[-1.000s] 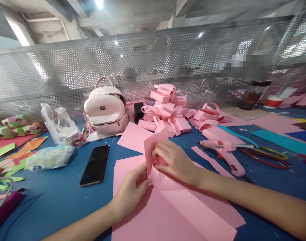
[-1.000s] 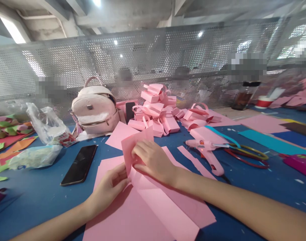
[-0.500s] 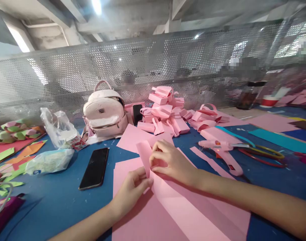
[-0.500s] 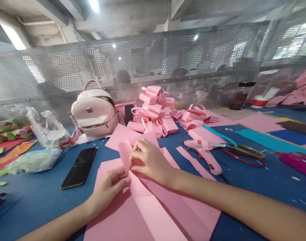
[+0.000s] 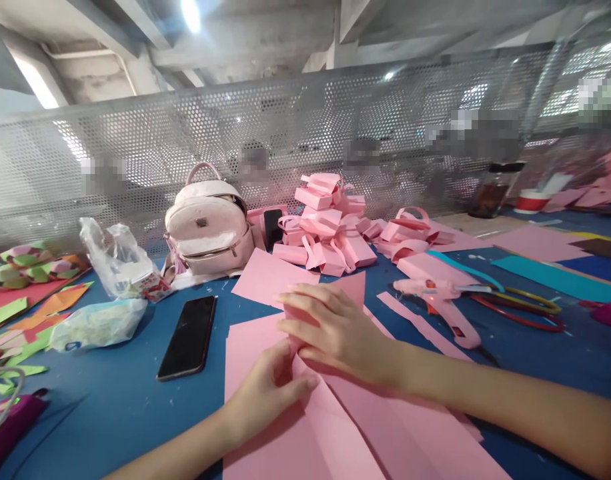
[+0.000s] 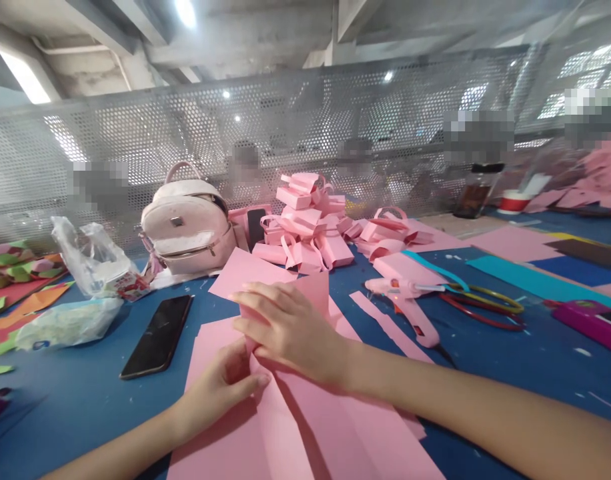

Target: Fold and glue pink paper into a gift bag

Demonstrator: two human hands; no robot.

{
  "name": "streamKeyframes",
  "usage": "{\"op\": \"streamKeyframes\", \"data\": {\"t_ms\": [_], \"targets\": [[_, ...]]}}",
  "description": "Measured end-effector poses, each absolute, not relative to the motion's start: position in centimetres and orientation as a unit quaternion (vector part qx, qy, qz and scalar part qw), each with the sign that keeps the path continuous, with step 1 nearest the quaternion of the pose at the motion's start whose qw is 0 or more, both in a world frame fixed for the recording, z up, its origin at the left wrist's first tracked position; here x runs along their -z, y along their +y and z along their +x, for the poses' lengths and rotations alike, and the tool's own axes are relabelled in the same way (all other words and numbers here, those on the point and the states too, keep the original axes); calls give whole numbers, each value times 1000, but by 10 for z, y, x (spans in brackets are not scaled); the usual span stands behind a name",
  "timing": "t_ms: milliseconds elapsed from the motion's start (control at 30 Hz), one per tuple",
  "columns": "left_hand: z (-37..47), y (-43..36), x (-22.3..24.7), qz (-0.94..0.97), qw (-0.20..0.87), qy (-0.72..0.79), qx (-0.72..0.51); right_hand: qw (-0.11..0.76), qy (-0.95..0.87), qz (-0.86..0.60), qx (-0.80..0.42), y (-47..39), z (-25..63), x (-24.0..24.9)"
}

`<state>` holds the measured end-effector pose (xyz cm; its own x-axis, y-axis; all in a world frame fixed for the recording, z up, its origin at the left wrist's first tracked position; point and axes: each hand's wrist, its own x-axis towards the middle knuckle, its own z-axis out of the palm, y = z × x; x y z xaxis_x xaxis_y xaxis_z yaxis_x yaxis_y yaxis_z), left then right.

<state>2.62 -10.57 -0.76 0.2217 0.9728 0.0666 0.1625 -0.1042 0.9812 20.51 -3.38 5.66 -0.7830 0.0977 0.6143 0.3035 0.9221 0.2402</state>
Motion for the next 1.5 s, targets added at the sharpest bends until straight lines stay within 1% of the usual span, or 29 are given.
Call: {"op": "streamKeyframes", "data": {"t_ms": [100,233,367,567,700,900,1000,1100,1233,1367,1433,1500], "targets": [[28,-106,1,632,471,458,-410,314,-927,-107,177,-34,204,-60],[32,-104,-15,628,500,410,-432,351,-915,-103,172,-37,207,-72],[29,-101,-24,603,542,359,-462,373,-910,-117,135,-41,213,-89],[24,-104,-24,579,549,360,-483,399,-905,-121,84,-41,216,-97],[26,-105,-27,573,570,331,-486,383,-914,-120,66,-39,216,-95],[30,-105,-28,561,588,330,-480,321,-936,-133,55,-38,214,-94],[31,-104,-24,538,602,340,-482,309,-939,-139,58,-39,213,-92],[30,-103,-19,527,604,349,-486,320,-933,-145,72,-39,213,-90],[26,-101,-17,516,611,357,-482,358,-914,-160,102,-31,215,-90],[24,-99,-16,508,611,362,-487,392,-901,-160,91,-22,219,-93],[23,-98,-16,502,618,357,-489,391,-905,-146,86,-20,221,-95],[21,-96,-16,494,629,342,-493,363,-920,-127,77,-19,222,-96]]}}
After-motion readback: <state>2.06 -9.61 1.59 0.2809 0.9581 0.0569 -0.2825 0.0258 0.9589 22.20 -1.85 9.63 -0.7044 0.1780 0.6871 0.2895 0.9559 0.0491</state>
